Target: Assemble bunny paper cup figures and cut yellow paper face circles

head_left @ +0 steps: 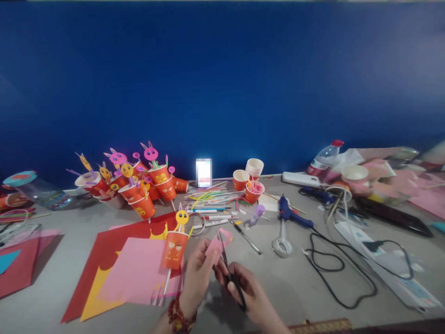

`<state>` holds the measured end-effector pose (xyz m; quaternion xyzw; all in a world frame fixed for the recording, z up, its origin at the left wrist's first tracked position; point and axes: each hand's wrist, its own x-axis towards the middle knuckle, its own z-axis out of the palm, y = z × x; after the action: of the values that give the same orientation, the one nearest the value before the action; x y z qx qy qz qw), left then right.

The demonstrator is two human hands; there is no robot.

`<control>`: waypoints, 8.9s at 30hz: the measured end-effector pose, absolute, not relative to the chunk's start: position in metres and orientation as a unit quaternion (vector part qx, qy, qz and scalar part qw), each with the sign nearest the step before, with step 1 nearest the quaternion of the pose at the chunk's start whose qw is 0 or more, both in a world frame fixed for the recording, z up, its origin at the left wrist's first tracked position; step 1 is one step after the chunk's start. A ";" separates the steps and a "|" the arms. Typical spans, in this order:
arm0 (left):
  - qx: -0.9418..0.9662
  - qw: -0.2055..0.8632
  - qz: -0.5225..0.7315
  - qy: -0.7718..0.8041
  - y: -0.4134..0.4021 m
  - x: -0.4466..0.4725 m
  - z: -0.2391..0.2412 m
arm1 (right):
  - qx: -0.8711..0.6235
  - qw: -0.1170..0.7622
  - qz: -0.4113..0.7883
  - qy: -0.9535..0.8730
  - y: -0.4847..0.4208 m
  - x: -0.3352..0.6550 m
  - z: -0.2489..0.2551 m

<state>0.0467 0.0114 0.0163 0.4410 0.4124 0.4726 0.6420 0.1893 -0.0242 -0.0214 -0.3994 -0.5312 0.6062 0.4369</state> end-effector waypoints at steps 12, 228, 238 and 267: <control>0.417 0.665 0.476 0.397 0.011 0.044 0.011 | -0.439 0.417 0.572 -0.553 -0.023 0.190 -0.026; 0.598 0.602 0.380 0.369 0.033 0.019 0.051 | -0.421 0.357 0.661 -0.509 -0.024 0.219 -0.018; 0.589 0.617 0.375 0.363 0.031 0.018 0.049 | -0.442 0.345 0.647 -0.518 -0.024 0.222 -0.021; 0.602 0.593 0.368 0.388 0.032 0.018 0.056 | -0.454 0.336 0.629 -0.534 -0.026 0.228 -0.022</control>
<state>0.0178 0.0315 0.0560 0.6020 0.3878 0.3676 0.5934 0.2277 -0.0257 -0.0220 -0.4540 -0.5343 0.6288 0.3363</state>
